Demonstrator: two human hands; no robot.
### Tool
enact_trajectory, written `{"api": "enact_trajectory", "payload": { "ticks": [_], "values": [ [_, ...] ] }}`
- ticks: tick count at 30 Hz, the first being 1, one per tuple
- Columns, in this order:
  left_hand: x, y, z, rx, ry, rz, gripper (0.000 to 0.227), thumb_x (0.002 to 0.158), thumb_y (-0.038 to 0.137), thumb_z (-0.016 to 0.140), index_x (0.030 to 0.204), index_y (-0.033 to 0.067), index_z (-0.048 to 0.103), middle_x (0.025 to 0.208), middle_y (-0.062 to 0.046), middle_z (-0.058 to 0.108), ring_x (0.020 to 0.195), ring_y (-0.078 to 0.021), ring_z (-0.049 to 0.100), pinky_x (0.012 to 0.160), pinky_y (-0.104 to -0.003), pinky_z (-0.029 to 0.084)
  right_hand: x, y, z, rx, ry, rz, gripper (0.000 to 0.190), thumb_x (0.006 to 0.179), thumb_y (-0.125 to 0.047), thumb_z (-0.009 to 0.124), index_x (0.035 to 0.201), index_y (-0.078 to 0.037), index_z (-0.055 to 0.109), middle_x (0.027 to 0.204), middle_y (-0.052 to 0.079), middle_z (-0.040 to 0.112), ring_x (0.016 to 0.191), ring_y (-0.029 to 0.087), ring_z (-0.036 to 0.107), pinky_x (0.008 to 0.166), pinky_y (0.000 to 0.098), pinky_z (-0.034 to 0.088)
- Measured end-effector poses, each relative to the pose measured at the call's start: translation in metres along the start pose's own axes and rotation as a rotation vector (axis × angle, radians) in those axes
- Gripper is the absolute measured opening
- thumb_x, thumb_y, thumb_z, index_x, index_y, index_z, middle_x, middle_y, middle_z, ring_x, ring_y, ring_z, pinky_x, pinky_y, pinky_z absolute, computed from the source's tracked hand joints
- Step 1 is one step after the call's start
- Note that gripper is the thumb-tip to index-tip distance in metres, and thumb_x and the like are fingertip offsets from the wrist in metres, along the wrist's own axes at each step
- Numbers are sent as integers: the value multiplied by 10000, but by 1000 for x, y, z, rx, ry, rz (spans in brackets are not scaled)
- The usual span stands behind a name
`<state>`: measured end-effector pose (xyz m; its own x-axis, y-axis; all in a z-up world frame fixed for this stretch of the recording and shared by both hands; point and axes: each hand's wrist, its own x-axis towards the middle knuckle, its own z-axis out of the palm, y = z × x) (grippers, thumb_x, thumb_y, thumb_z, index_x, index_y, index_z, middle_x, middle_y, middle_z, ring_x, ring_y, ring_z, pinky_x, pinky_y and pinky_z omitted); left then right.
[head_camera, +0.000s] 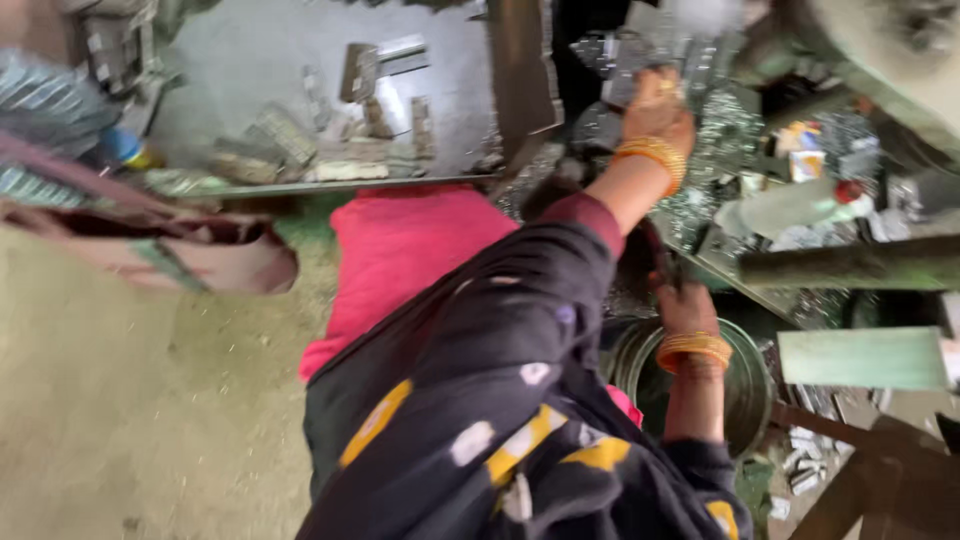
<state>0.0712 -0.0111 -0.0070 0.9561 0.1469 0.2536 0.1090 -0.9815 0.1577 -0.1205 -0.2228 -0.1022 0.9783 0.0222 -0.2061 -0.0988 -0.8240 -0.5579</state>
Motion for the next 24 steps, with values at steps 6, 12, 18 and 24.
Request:
{"api": "enact_trajectory", "payload": {
  "ticks": [6, 12, 18, 24],
  "values": [
    [-3, 1, -5, -798, 112, -308, 366, 939, 87, 479, 1260, 34, 647, 1285, -198, 596, 1076, -229, 584, 924, -344, 488, -11, 5, 39, -18, 83, 66, 486, 978, -413, 683, 1017, 71, 676, 800, 286, 649, 736, 451, 611, 721, 494, 489],
    [-70, -125, -22, -569, 373, 103, 230, 932, 159, 561, 1116, 87, 677, 1156, -143, 663, 1094, -331, 629, 909, -487, 502, -3, 27, 28, 32, 16, 16, 450, 980, -382, 652, 1048, 62, 670, 787, 294, 652, 712, 481, 616, 653, 513, 480],
    [-173, -385, 11, 79, 100, -502, 299, 872, 123, 516, 1088, 50, 708, 1137, -202, 653, 1060, -377, 550, 960, -515, 400, 1, 39, 47, 35, 40, 5, 478, 987, -380, 708, 992, 96, 667, 798, 313, 660, 767, 499, 636, 682, 508, 495],
    [-189, -448, 26, 166, -159, -461, 246, 887, 187, 681, 1116, 119, 742, 1275, -127, 667, 1315, -360, 507, 1040, -537, 359, -3, 43, 44, -7, 61, -58, 433, 994, -354, 694, 1025, 77, 683, 822, 287, 673, 774, 470, 667, 685, 494, 499]
  ]
}}
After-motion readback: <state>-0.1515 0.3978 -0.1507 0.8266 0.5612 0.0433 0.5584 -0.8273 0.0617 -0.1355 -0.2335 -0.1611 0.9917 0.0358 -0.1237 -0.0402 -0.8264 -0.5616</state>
